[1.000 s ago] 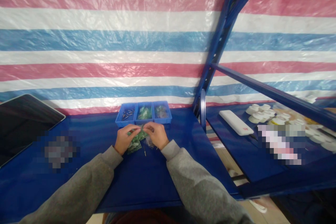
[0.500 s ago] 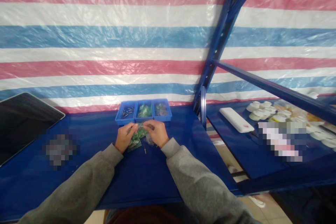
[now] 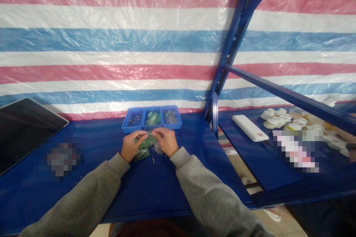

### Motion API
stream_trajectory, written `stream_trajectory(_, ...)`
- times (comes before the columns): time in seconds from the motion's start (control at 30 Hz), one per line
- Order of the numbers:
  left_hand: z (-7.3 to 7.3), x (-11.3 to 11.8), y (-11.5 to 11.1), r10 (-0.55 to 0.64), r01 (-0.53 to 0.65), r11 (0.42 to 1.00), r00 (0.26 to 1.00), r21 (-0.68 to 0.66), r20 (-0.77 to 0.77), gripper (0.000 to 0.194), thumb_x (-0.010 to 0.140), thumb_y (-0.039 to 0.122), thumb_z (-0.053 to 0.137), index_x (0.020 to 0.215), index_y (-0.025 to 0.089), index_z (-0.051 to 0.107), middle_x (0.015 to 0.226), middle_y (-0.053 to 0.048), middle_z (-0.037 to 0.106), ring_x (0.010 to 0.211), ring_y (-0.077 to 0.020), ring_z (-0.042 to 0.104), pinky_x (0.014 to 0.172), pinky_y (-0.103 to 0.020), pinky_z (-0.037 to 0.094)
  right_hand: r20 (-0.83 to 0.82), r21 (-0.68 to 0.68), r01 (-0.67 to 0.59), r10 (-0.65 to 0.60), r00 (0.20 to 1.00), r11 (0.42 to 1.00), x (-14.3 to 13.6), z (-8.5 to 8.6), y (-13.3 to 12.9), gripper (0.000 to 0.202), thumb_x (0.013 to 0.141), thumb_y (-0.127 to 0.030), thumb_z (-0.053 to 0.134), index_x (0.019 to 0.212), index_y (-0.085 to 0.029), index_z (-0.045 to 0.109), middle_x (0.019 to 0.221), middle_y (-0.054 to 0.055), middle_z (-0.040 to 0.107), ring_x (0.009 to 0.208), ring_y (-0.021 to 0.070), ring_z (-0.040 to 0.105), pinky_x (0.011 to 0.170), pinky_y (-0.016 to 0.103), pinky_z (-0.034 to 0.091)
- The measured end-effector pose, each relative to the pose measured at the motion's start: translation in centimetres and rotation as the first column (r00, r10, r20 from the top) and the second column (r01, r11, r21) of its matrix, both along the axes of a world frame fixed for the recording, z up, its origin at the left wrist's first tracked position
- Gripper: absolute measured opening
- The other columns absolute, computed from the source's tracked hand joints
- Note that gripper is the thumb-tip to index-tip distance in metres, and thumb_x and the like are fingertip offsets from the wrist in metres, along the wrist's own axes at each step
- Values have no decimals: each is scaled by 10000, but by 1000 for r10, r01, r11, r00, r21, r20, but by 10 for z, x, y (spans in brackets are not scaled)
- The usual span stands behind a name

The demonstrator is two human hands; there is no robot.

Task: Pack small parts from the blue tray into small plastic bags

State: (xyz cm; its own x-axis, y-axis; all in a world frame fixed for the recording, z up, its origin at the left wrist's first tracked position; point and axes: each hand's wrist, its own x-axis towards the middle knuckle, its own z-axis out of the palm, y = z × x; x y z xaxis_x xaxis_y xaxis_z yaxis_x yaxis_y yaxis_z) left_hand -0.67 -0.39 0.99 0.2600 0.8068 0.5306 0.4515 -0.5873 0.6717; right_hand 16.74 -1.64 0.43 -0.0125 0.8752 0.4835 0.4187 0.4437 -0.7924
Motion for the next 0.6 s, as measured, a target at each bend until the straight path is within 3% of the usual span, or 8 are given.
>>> stream_trajectory(0.33, 1, -1, 1, 57, -57, 998, 998, 18, -6, 218, 823, 353, 525, 810, 187, 665, 772, -24, 688, 665, -145, 606, 654, -248, 460, 0, 26, -20, 20, 1000, 999, 1, 3, -3, 135, 784, -270, 588, 832, -179, 675, 761, 29, 682, 656, 144, 611, 622, 240, 469)
stream_trajectory(0.6, 3, -2, -1, 59, -59, 998, 998, 17, -18, 224, 825, 345, 527, 741, 183, 657, 614, 4, 649, 553, -124, 579, 588, -226, 432, 30, 32, -22, 21, 999, 999, 0, 5, -4, 152, 806, -304, 564, 827, -187, 658, 757, 27, 668, 652, 143, 594, 604, 236, 460)
